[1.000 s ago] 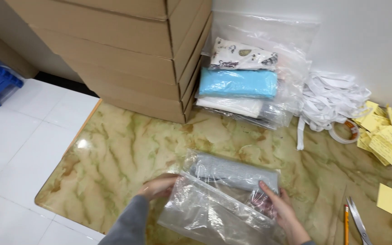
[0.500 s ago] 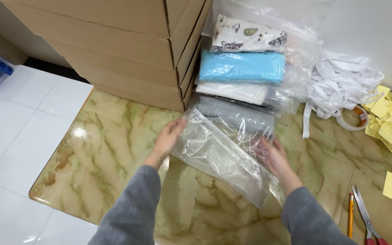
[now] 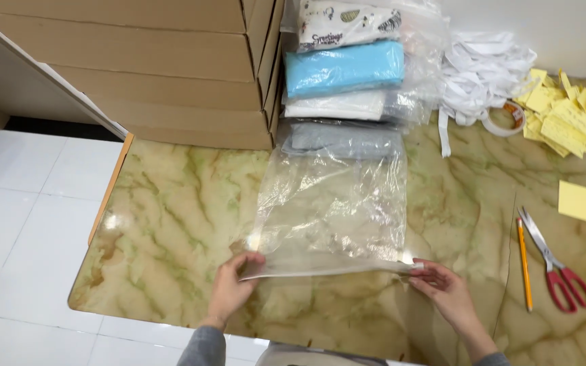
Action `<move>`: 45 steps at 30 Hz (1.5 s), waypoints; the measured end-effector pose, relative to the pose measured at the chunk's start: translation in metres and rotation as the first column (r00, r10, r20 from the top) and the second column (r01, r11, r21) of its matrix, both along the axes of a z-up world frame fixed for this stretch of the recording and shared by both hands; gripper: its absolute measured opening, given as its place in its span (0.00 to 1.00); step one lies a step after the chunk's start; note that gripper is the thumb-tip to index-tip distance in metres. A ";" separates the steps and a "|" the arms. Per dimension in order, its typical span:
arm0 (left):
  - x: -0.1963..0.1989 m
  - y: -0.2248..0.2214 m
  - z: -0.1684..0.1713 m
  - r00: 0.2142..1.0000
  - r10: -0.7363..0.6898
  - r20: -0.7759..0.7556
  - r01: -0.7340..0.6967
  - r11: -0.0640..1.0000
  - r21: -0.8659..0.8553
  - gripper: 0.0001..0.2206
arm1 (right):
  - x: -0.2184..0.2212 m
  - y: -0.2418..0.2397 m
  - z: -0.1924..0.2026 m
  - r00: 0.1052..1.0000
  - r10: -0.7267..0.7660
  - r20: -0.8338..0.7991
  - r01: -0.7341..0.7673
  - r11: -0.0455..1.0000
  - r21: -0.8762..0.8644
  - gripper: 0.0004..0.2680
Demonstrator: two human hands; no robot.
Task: The person places folded clothes into clear plastic bags on a marble-patterned table. They handle a grey cloth, a patterned white cloth, a blue cloth, and an orange cloth, placing each into a separate bag and arranging them on the table.
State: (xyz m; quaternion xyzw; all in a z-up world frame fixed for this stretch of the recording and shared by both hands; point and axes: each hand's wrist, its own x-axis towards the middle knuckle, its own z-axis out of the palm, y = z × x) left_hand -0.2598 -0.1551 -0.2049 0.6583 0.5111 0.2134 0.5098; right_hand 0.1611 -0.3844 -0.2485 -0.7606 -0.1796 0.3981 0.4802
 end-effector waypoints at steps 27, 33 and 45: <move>0.250 -0.132 -0.094 0.341 -0.711 -0.615 0.918 0.112 0.380 0.11 | -0.083 -0.071 -0.020 0.823 0.156 0.546 -0.078 0.984 -0.163 0.06; 0.252 -0.126 -0.071 0.543 -0.690 -0.478 0.815 0.298 0.497 0.08 | -0.065 -0.063 -0.019 0.674 0.098 0.732 -0.057 0.995 -0.080 0.05; 0.145 -0.057 -0.009 0.740 -0.566 -0.363 0.657 0.493 0.571 0.05 | -0.039 -0.027 0.033 0.540 -0.078 0.838 -0.023 0.994 0.107 0.03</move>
